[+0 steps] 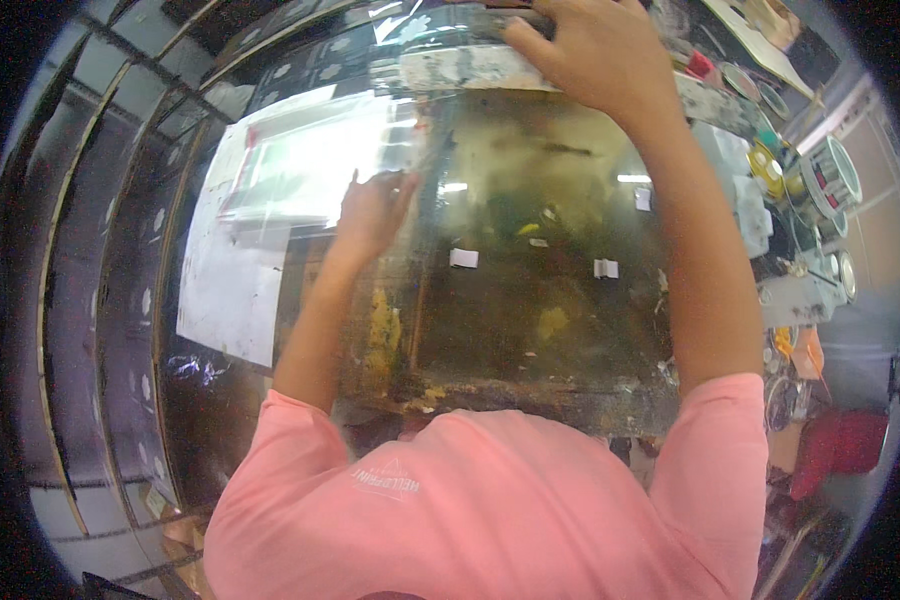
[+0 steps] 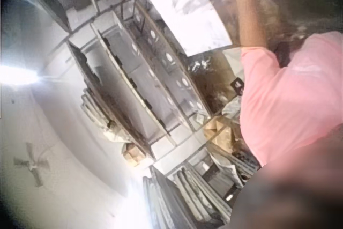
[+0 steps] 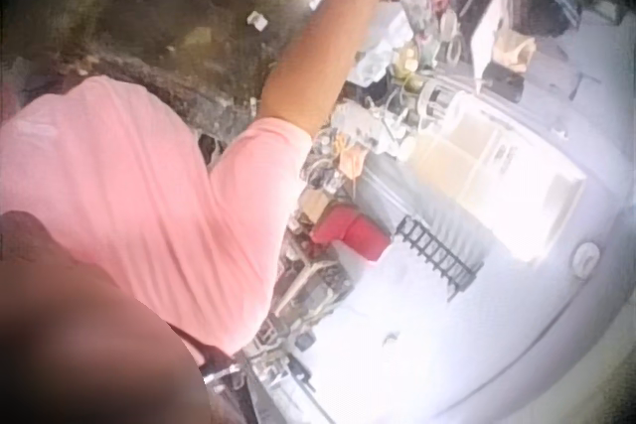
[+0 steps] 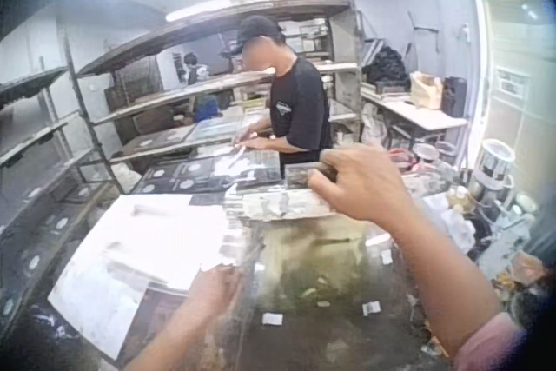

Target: The person repeatedly uses a squeegee to pull green ink across a screen-printing frame, then lifts the frame to reveal a flower design printed on a white sheet. The person stacks the printed sheets and repeats the process on new sheets throughout the clip.

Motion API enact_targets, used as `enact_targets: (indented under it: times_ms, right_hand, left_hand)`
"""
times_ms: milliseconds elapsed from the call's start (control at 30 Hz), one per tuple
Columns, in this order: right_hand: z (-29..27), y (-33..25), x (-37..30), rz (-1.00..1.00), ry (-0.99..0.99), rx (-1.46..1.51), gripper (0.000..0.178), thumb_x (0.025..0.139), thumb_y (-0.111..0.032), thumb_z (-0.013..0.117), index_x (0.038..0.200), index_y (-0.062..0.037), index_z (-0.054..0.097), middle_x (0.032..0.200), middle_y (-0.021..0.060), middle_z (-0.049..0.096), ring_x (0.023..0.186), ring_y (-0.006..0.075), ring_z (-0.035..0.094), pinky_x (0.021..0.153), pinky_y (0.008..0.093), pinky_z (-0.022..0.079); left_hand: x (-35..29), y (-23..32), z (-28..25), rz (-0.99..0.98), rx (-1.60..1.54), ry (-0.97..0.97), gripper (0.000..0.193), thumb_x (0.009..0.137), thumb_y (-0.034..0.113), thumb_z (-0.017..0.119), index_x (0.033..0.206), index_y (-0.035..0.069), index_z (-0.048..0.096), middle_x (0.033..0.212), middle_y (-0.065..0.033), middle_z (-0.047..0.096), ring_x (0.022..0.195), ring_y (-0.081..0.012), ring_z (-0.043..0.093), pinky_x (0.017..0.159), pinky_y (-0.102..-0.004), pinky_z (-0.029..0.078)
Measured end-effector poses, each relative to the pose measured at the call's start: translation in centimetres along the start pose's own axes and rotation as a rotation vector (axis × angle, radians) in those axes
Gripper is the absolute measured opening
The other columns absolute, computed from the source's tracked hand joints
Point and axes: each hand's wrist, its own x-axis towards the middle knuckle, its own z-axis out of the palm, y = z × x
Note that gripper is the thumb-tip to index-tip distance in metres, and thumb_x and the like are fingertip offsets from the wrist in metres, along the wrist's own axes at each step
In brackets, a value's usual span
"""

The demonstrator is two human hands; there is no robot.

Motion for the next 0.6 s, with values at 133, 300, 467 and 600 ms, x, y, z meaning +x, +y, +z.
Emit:
enact_targets:
  times_ms: [133,300,467,600]
  right_hand:
    - [-0.3,-0.3,0.1,0.011,0.104,0.062,0.042,0.090,-0.041,0.062,0.080,-0.0011,0.070,0.079,0.0216,0.070,0.081,0.0405,0.071,0.077,0.0518,0.054]
    - [-0.4,-0.3,-0.1,0.004,0.090,0.138,0.044,0.092,-0.042,0.061,0.093,-0.0021,0.077,0.087,0.0187,0.075,0.086,0.0376,0.073,0.080,0.0506,0.053]
    - [-0.3,-0.3,0.3,-0.054,0.201,0.135,0.048,0.092,-0.043,0.058,0.085,0.0010,0.076,0.085,0.0203,0.075,0.083,0.0386,0.072,0.078,0.0514,0.049]
    - [-0.4,-0.2,0.5,-0.027,0.132,0.067,0.051,0.092,-0.043,0.057,0.073,0.0015,0.071,0.074,0.0232,0.071,0.077,0.0402,0.071,0.078,0.0511,0.050]
  left_hand:
    - [0.9,7.1,6.8,0.072,-0.136,-0.243,0.064,0.106,0.062,0.050,0.127,0.008,0.076,0.129,-0.0273,0.071,0.125,-0.0441,0.065,0.123,-0.0636,0.030]
    - [-0.7,12.6,14.9,0.339,-0.037,-0.143,0.113,0.083,0.093,0.053,0.155,0.006,0.054,0.165,-0.0308,0.038,0.157,-0.0464,0.030,0.127,-0.0712,0.006]
    - [-0.4,14.7,17.2,0.451,-0.033,-0.183,0.135,0.072,0.101,0.054,0.163,0.001,0.041,0.170,-0.0319,0.028,0.162,-0.0475,0.020,0.127,-0.0706,0.000]
    - [-0.9,16.2,17.2,0.474,-0.051,-0.159,0.136,0.072,0.103,0.050,0.161,0.001,0.044,0.169,-0.0310,0.033,0.160,-0.0486,0.024,0.125,-0.0735,-0.003]
